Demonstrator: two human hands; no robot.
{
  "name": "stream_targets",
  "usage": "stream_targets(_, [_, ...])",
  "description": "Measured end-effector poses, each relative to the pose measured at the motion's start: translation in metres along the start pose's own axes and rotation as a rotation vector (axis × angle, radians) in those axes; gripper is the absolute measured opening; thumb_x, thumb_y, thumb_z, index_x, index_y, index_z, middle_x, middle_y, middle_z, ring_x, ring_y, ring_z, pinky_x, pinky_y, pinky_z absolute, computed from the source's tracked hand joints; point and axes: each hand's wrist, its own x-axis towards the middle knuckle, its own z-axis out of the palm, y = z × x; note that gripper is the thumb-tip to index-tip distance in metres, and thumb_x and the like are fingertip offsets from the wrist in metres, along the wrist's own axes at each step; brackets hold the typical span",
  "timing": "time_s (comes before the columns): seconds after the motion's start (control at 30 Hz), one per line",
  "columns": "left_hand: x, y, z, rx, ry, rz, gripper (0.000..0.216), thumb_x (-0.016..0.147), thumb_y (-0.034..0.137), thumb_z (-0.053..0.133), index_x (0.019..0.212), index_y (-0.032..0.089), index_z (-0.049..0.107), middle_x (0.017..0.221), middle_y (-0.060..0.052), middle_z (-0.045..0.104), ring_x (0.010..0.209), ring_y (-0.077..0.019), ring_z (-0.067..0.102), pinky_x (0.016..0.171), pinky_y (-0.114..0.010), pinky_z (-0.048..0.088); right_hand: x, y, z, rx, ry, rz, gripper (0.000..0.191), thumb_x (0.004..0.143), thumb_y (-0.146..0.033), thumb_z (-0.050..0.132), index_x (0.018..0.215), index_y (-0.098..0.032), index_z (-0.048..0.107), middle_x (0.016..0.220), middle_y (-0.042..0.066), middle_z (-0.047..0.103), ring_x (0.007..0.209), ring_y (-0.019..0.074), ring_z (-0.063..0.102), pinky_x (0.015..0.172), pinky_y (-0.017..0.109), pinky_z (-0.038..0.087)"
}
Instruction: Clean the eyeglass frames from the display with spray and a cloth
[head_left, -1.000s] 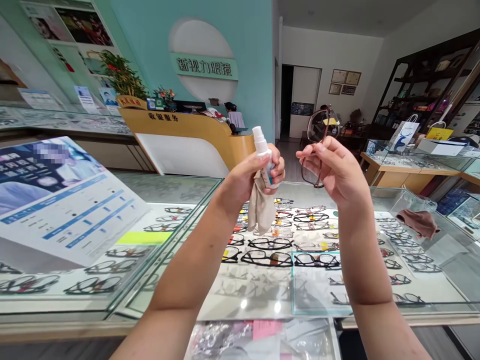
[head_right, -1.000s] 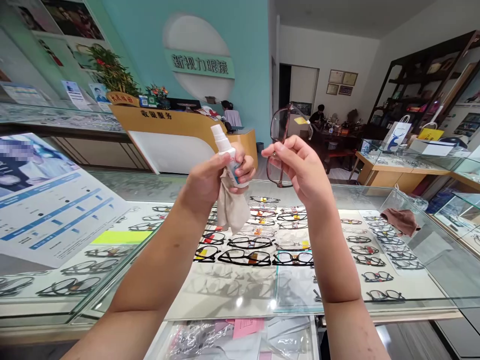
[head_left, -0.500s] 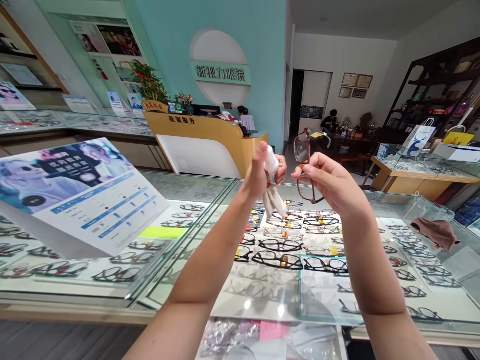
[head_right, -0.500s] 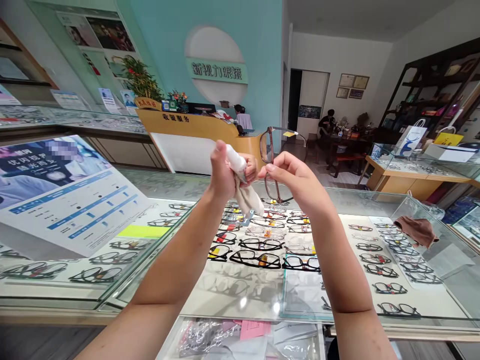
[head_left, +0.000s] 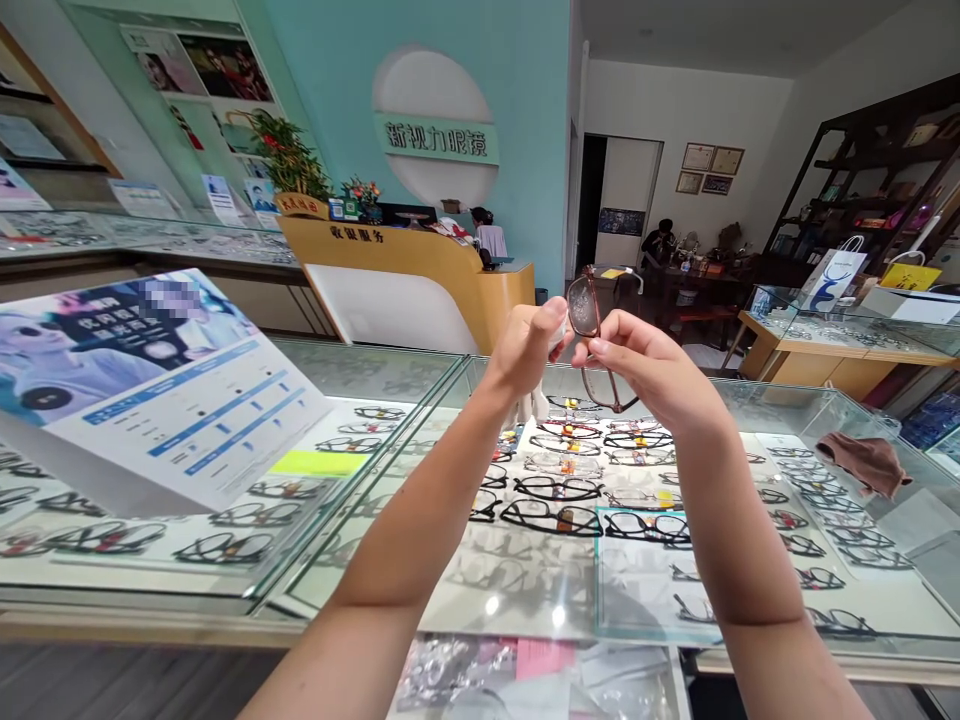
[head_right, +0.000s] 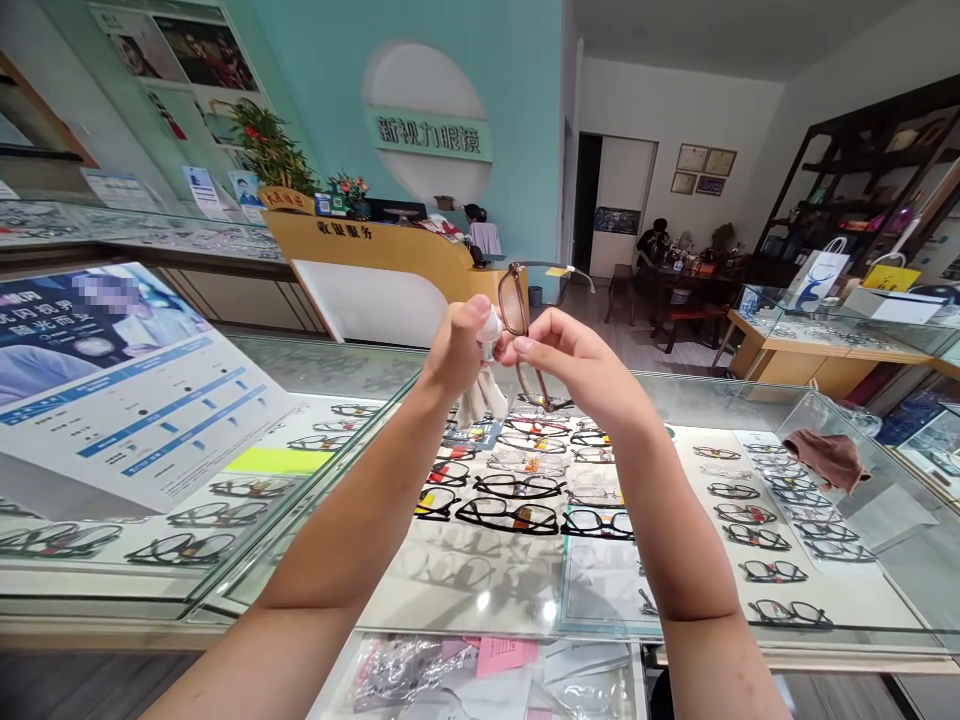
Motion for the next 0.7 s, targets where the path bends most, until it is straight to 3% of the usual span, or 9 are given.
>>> stream_targets(0.2, [0.000, 0.005, -0.003, -0.012, -0.085, -0.056, 0.080, 0.084, 0.096, 0.041, 0.052, 0.022, 0.051, 0.049, -0.002, 0.046, 0.047, -0.0127, 0.041, 0.046, -0.027, 0.031, 0.004, 0.003, -0.006, 0.113, 0.156, -0.053, 0.042, 0.085, -0.052, 0.089, 0.084, -0.024, 0.057, 0.096, 0.002, 0.074, 0.097, 0.0181, 0.068, 0.093, 0.033, 0.056])
stream_targets(0.33, [-0.003, 0.007, -0.004, 0.096, -0.175, 0.017, 0.080, 0.087, 0.093, 0.040, 0.049, 0.022, 0.046, 0.049, -0.003, 0.044, 0.049, -0.0132, 0.039, 0.049, -0.029, 0.029, 0.009, 0.006, -0.011, 0.134, 0.275, -0.041, 0.042, 0.087, -0.053, 0.086, 0.084, -0.024, 0.055, 0.099, 0.003, 0.074, 0.096, 0.0167, 0.069, 0.090, 0.030, 0.059])
stream_targets(0.5, [-0.007, 0.006, 0.000, 0.196, -0.298, 0.010, 0.075, 0.090, 0.084, 0.046, 0.050, 0.022, 0.038, 0.050, -0.001, 0.038, 0.051, -0.0127, 0.033, 0.053, -0.030, 0.024, 0.010, 0.009, -0.009, 0.151, 0.246, -0.060, 0.047, 0.084, -0.058, 0.089, 0.085, -0.024, 0.057, 0.098, 0.002, 0.075, 0.084, 0.0165, 0.069, 0.078, 0.030, 0.061])
stream_targets(0.63, [-0.009, 0.011, -0.004, 0.105, -0.225, -0.005, 0.076, 0.088, 0.090, 0.043, 0.055, 0.021, 0.049, 0.053, -0.002, 0.048, 0.050, -0.0125, 0.038, 0.050, -0.029, 0.025, 0.009, 0.008, -0.010, 0.118, 0.269, -0.056, 0.049, 0.085, -0.062, 0.088, 0.086, -0.024, 0.057, 0.097, 0.003, 0.074, 0.088, 0.0174, 0.071, 0.079, 0.030, 0.062])
stream_targets(0.7, [-0.008, 0.015, -0.011, 0.036, -0.123, -0.023, 0.070, 0.085, 0.087, 0.053, 0.062, 0.022, 0.056, 0.058, -0.002, 0.053, 0.049, -0.0120, 0.040, 0.046, -0.028, 0.027, 0.010, 0.007, -0.011, 0.105, 0.306, -0.054, 0.049, 0.085, -0.062, 0.087, 0.085, -0.024, 0.055, 0.098, 0.003, 0.074, 0.094, 0.0177, 0.072, 0.080, 0.028, 0.061])
